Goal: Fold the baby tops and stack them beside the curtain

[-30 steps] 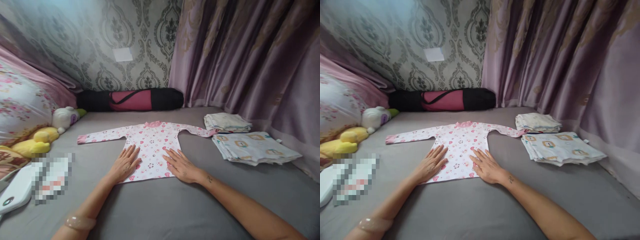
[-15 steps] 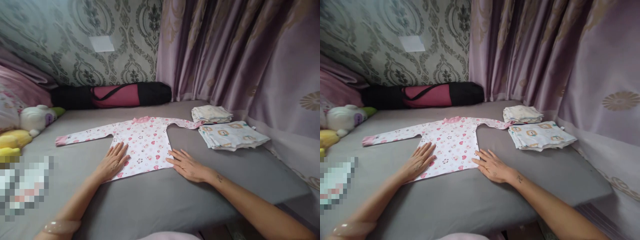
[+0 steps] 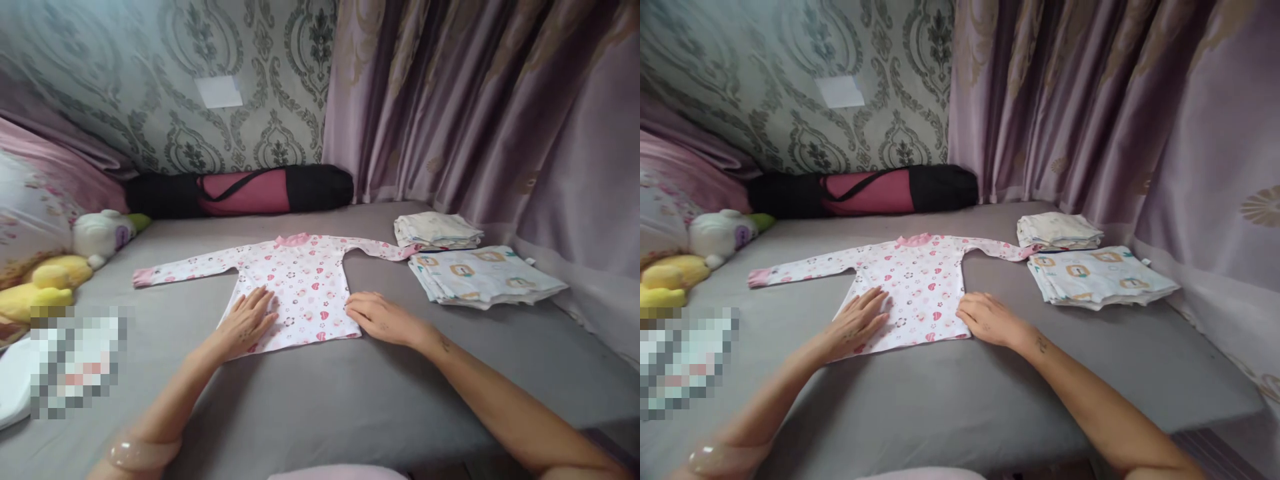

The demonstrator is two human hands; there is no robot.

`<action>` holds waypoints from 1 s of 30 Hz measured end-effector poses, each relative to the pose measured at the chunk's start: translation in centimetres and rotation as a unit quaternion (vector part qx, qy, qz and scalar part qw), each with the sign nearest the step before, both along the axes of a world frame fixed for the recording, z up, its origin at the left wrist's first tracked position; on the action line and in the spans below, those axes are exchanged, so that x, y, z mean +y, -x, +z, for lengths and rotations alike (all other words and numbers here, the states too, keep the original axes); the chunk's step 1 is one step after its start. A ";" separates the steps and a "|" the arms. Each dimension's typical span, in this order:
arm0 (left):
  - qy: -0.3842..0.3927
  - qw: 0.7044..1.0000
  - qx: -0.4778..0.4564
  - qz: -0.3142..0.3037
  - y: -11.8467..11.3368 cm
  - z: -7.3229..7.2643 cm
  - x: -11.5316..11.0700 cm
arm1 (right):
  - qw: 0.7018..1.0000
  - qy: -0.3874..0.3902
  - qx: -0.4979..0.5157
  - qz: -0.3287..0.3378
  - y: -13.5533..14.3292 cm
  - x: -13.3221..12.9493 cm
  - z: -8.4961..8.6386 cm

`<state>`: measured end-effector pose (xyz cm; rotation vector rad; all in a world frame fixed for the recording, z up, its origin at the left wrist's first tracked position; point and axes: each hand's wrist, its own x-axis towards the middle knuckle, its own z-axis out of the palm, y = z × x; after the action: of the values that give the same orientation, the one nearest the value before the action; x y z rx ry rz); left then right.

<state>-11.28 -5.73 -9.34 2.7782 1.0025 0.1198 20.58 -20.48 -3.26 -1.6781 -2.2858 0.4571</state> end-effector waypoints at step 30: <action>-0.043 0.999 -0.007 -0.010 -3.5 -2.4 -3.5 | 0.985 -0.001 -0.015 -0.173 4.1 22.3 -5.2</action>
<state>-7.75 -9.21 -11.77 2.8600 0.9898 0.1828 16.46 1.80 -8.46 -2.0398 -1.9511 0.3526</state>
